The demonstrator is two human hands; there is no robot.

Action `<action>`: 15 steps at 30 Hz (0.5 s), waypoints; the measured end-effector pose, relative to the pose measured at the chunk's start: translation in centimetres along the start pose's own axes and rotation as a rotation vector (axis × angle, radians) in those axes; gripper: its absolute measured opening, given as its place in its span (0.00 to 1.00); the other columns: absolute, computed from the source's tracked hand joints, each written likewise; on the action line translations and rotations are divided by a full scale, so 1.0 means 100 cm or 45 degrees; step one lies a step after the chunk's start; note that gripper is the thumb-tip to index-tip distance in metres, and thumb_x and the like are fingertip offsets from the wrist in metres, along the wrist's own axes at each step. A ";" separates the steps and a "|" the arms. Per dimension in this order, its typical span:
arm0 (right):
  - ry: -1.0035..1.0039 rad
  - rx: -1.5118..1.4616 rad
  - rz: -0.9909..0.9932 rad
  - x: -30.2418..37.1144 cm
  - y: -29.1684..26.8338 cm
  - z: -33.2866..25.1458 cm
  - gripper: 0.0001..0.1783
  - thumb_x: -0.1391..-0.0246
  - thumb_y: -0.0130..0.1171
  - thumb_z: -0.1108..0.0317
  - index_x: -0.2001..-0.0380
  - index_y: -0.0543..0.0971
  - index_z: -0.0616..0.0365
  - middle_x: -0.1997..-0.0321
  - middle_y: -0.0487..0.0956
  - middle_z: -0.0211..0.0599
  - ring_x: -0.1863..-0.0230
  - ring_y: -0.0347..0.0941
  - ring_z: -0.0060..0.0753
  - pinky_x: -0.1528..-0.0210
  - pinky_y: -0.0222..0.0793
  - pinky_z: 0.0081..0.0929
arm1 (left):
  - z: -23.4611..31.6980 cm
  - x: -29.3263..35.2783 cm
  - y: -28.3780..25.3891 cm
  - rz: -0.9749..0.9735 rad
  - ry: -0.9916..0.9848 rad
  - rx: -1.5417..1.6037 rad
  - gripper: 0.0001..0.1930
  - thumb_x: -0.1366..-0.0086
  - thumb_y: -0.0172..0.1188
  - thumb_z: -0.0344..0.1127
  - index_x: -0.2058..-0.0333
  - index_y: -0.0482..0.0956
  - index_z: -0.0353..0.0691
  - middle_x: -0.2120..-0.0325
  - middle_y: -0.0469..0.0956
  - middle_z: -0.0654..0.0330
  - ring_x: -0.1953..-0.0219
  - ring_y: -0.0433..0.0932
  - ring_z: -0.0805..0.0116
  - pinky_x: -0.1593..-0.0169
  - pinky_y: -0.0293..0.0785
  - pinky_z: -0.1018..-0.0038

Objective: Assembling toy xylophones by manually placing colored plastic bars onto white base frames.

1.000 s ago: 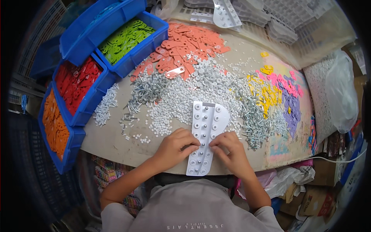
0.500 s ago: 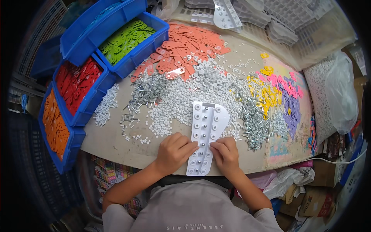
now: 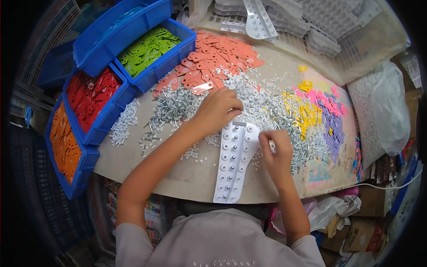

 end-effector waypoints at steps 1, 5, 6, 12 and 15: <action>-0.003 0.006 0.007 -0.014 0.002 0.008 0.05 0.49 0.65 0.77 0.68 0.80 0.62 0.68 0.78 0.40 0.64 0.73 0.45 0.58 0.67 0.37 | -0.001 -0.009 0.015 -0.141 0.035 -0.002 0.04 0.45 0.69 0.32 0.70 0.84 0.43 0.70 0.75 0.61 0.58 0.75 0.60 0.52 0.68 0.63; -0.062 0.190 -0.056 -0.049 0.023 0.037 0.05 0.49 0.65 0.77 0.67 0.81 0.60 0.66 0.79 0.39 0.59 0.73 0.45 0.54 0.67 0.37 | 0.000 -0.024 0.044 -0.236 0.198 -0.068 0.03 0.49 0.68 0.30 0.74 0.85 0.47 0.70 0.76 0.62 0.57 0.75 0.59 0.53 0.68 0.63; -0.084 0.178 -0.076 -0.053 0.029 0.041 0.05 0.49 0.65 0.76 0.67 0.81 0.60 0.65 0.79 0.39 0.57 0.73 0.45 0.53 0.67 0.37 | -0.002 -0.024 0.046 -0.235 0.198 -0.070 0.03 0.49 0.68 0.30 0.74 0.85 0.47 0.70 0.76 0.62 0.57 0.75 0.59 0.53 0.68 0.63; -0.187 0.227 -0.173 -0.062 0.053 0.047 0.07 0.51 0.65 0.76 0.66 0.81 0.58 0.65 0.78 0.39 0.59 0.72 0.46 0.52 0.67 0.40 | -0.002 -0.022 0.047 -0.251 0.215 -0.149 0.03 0.49 0.67 0.29 0.75 0.84 0.47 0.70 0.75 0.61 0.57 0.75 0.59 0.54 0.67 0.63; -0.198 0.264 -0.213 -0.064 0.056 0.045 0.08 0.52 0.65 0.77 0.66 0.81 0.59 0.65 0.78 0.39 0.58 0.72 0.46 0.53 0.68 0.40 | -0.001 -0.017 0.039 -0.175 0.210 -0.119 0.03 0.47 0.67 0.30 0.73 0.84 0.45 0.70 0.75 0.59 0.58 0.75 0.58 0.52 0.68 0.62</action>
Point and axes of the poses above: each hand's wrist, its own x-axis away from the middle knuckle, its own y-axis out of the palm, z = x × y, the point moved 7 cm from there along -x, towards the middle knuckle
